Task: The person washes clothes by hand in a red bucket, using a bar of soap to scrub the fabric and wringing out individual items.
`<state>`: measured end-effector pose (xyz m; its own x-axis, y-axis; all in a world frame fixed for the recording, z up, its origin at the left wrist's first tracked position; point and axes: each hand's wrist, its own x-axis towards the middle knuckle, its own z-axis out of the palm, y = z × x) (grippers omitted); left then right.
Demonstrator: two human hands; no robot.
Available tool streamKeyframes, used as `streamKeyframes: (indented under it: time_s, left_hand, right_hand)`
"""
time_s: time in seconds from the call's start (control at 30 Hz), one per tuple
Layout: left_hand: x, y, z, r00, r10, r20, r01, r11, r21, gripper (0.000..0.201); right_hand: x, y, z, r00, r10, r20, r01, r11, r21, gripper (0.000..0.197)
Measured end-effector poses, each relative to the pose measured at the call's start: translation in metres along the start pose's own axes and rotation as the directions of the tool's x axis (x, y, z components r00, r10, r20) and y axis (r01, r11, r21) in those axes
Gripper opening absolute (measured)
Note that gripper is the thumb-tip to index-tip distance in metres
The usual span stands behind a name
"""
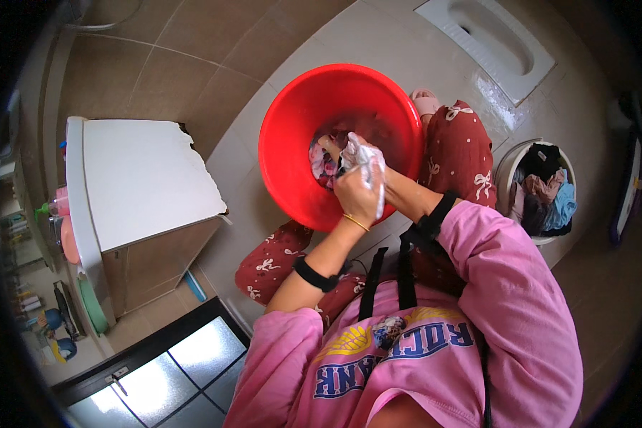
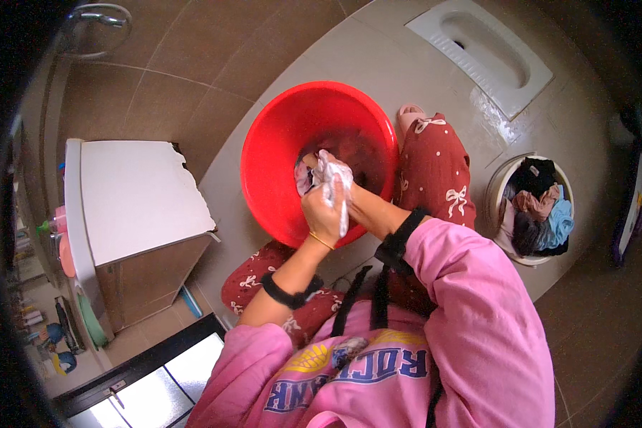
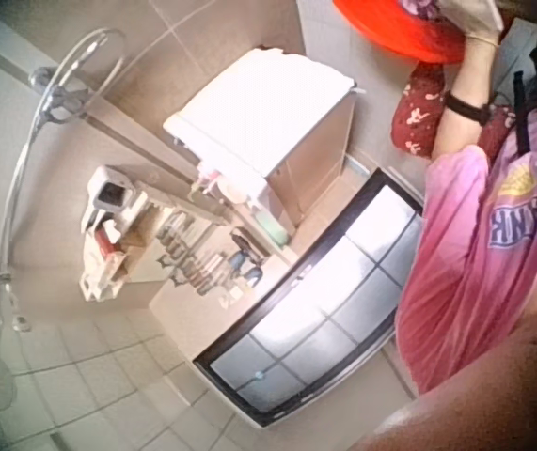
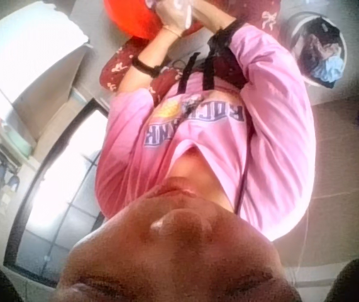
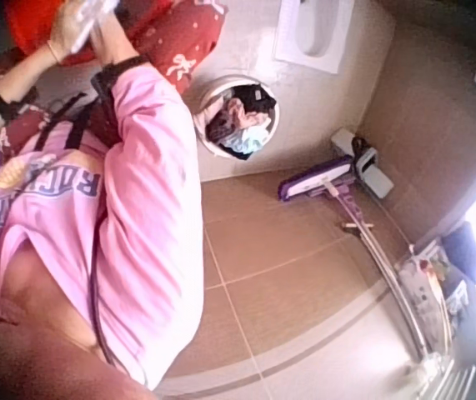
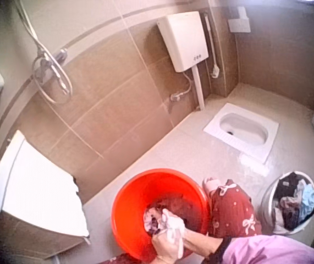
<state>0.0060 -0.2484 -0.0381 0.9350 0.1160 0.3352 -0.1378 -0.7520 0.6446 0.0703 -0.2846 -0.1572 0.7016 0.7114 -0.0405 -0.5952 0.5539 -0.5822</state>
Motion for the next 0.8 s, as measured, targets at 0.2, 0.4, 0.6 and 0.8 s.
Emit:
streamKeyframes:
  time_s: [0.2,0.4,0.6,0.8]
  left_hand:
    - [0.027,-0.115,-0.021,0.851,-0.506,0.139,0.524,0.810,-0.263,0.045]
    - [0.016,-0.091,-0.079,0.654,-0.422,0.628,0.743,0.513,-0.429,0.032]
    - [0.021,-0.089,-0.105,0.806,-0.409,0.428,0.551,0.254,-0.795,0.027]
    - [0.021,-0.072,-0.074,0.835,-0.550,0.027,0.473,0.691,-0.547,0.027]
  right_hand:
    - [-0.010,-0.030,0.111,0.760,0.326,-0.562,-0.213,0.942,0.258,0.016]
    - [0.000,-0.050,0.090,0.888,0.213,-0.407,-0.111,0.959,0.260,0.030]
    - [-0.019,-0.041,0.100,0.995,-0.019,-0.100,-0.081,0.452,-0.888,0.032]
    - [-0.007,-0.027,0.097,0.946,-0.061,-0.318,0.066,0.998,0.007,0.018]
